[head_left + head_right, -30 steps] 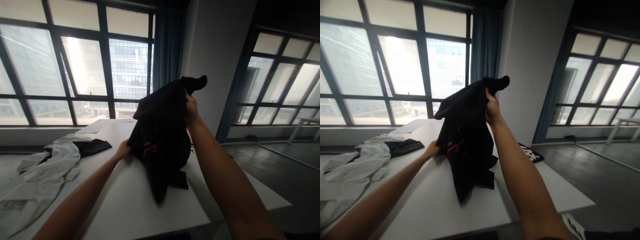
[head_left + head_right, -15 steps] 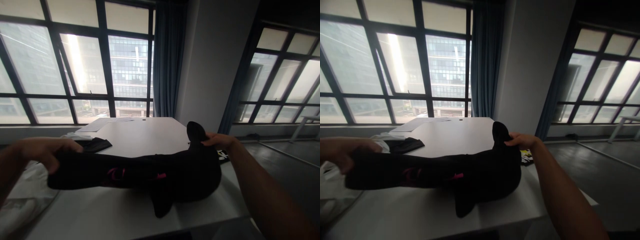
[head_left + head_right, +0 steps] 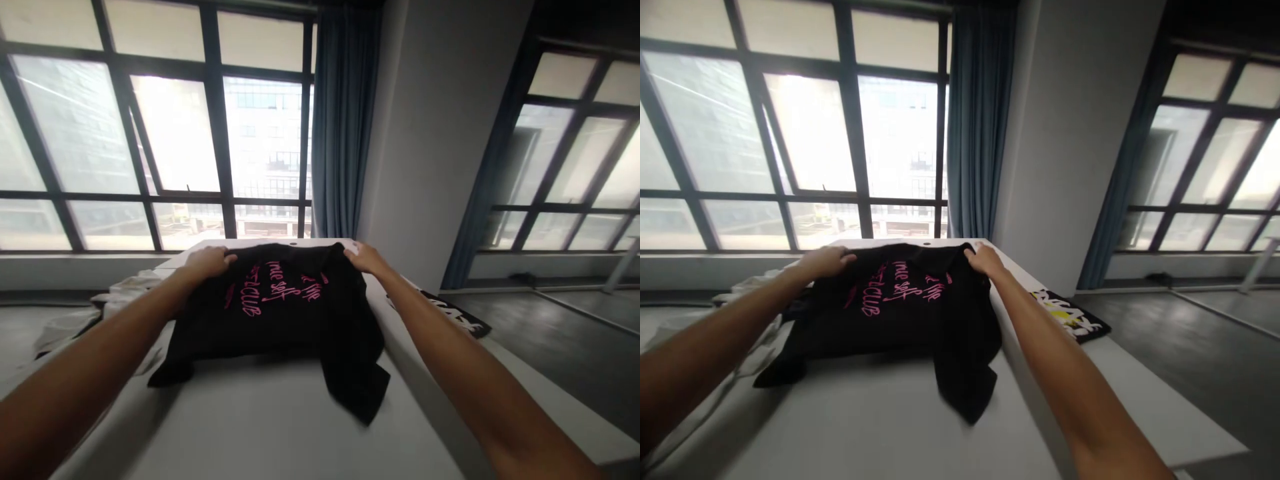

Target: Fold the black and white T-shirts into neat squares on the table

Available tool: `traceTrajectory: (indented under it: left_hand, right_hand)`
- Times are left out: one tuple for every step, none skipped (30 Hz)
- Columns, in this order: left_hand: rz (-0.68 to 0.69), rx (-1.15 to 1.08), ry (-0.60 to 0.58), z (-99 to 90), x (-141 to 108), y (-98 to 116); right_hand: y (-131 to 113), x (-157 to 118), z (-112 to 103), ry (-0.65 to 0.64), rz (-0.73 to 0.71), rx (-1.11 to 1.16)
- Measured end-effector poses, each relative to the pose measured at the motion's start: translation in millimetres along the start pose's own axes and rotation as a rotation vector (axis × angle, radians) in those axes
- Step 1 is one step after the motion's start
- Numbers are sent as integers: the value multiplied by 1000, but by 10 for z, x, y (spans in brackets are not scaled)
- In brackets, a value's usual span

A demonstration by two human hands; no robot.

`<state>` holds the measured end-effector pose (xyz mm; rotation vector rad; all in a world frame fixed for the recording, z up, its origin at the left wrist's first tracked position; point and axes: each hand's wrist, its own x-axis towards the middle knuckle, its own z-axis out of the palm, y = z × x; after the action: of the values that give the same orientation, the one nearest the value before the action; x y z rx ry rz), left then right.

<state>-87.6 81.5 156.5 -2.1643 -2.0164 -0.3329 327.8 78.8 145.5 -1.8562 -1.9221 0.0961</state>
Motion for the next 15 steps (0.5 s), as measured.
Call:
traceTrajectory:
  left_hand:
    - [27,-14,-84,198,-43,9]
    - [57,-26,-158,390,-93,-3]
    - [84,-34,-226,569,-149,-37]
    - [104,-39,-277,731,-207,-88]
    - [120,-42,-304,875,-265,-153]
    - [132,-43,-314,999,-320,-229]
    - [141,-46,-301,1102,-372,-310]
    - [152,-48,-292,1187,-419,-391]
    - [163,-53,-291,1255,-463,-468]
    - [178,-61,-306,1306,-505,-538]
    - [193,-72,-332,1343,-544,-600]
    - [205,-86,-353,1367,-582,-652]
    - [214,-105,-360,1379,-620,-697]
    - [221,-126,-354,1380,-657,-736]
    - [222,-142,-340,1372,-695,-772]
  right_hand:
    - [21,-62,137,-70,-3,-22]
    - [44,-133,271,-151,-9,-30]
    - [69,-209,399,-237,-20,-34]
    - [100,-284,518,-323,-33,-44]
    - [140,-354,624,-407,-46,-62]
    - [193,-417,714,-482,-51,-88]
    - [260,-470,788,-544,-51,-122]
    - [339,-511,842,-591,-43,-157]
    - [429,-539,876,-615,-28,-187]
    - [524,-555,893,-614,-7,-206]
    - [620,-561,892,-602,17,-216]
    - [710,-560,879,-592,39,-218]
    - [789,-556,857,-583,58,-213]
    - [850,-552,830,-578,75,-208]
    - [892,-551,802,-574,83,-208]
